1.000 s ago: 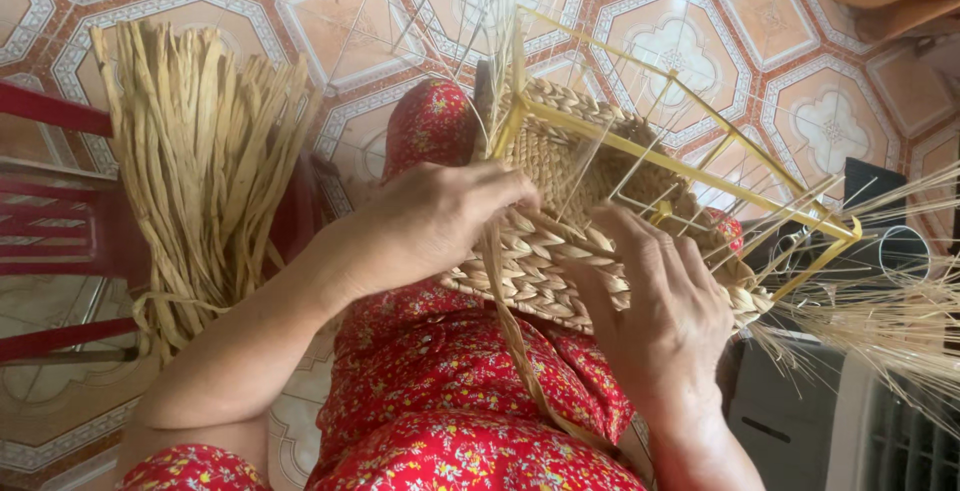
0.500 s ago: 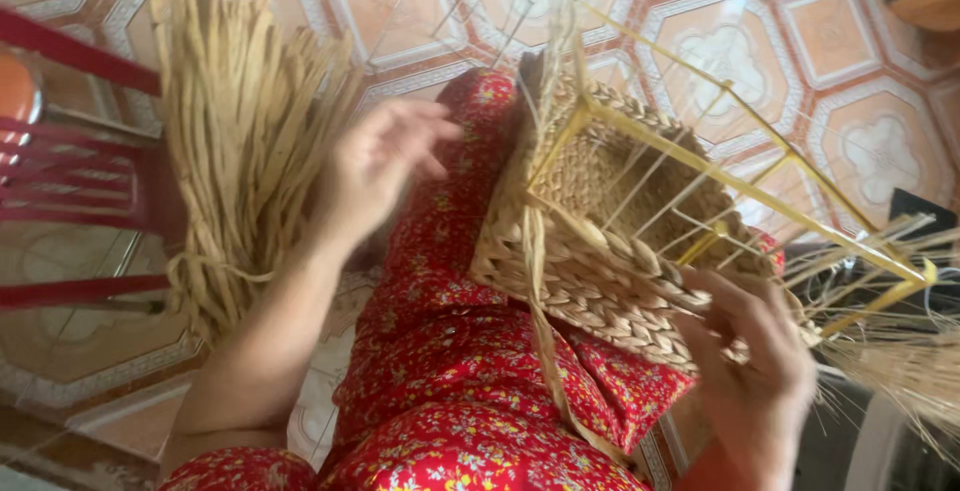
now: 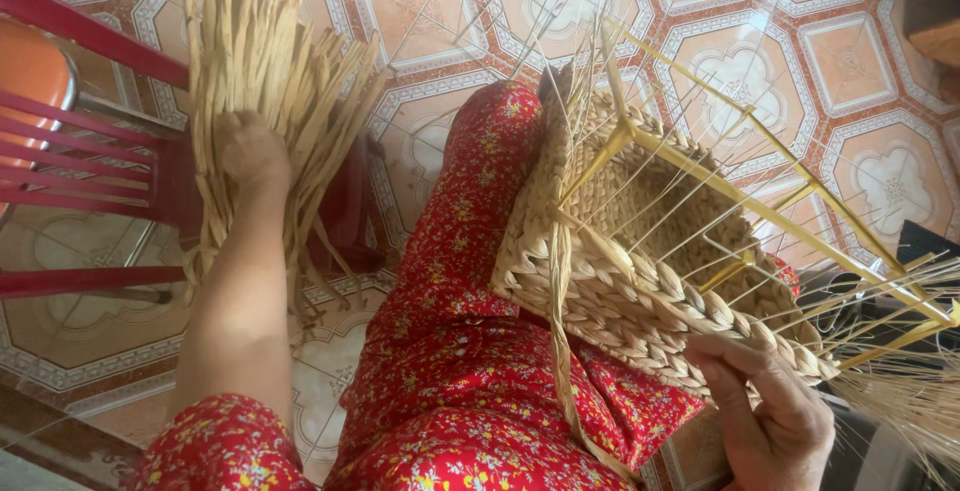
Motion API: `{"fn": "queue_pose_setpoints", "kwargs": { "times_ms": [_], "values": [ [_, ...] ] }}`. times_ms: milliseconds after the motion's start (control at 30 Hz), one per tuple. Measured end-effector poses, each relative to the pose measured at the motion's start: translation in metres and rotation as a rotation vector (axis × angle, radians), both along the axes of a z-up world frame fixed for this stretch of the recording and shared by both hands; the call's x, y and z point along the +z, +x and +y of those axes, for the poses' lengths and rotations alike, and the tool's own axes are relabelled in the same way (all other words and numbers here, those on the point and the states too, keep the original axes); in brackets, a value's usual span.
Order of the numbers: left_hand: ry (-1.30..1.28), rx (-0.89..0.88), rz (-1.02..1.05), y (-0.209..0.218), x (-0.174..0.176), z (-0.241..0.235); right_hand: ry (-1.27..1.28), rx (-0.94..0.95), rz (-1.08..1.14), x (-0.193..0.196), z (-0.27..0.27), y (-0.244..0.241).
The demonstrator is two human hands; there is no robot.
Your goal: The person weaves a basket using dried palm leaves and a yellow metal frame. They interlace the leaves through the frame's vertical supports to build up the basket's sides.
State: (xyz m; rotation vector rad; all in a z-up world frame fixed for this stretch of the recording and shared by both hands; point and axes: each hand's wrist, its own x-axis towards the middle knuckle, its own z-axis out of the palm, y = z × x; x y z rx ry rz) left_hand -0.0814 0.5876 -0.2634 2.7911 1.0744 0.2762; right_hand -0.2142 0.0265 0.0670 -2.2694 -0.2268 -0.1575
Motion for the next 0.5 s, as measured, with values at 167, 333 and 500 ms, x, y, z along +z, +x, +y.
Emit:
{"fn": "queue_pose_setpoints", "kwargs": {
  "times_ms": [167,333,500],
  "values": [
    [0.006,0.063,0.041,0.008,-0.004,0.009,-0.027,0.021,-0.013,0.004,-0.001,-0.001],
    [-0.294,-0.088,-0.274,-0.002,0.027,-0.002,0.058,-0.049,-0.062,0.008,-0.003,-0.005],
    [-1.090,-0.100,-0.957,-0.025,0.128,-0.042,0.361,-0.058,-0.200,0.012,0.018,-0.004]
  ]
}}
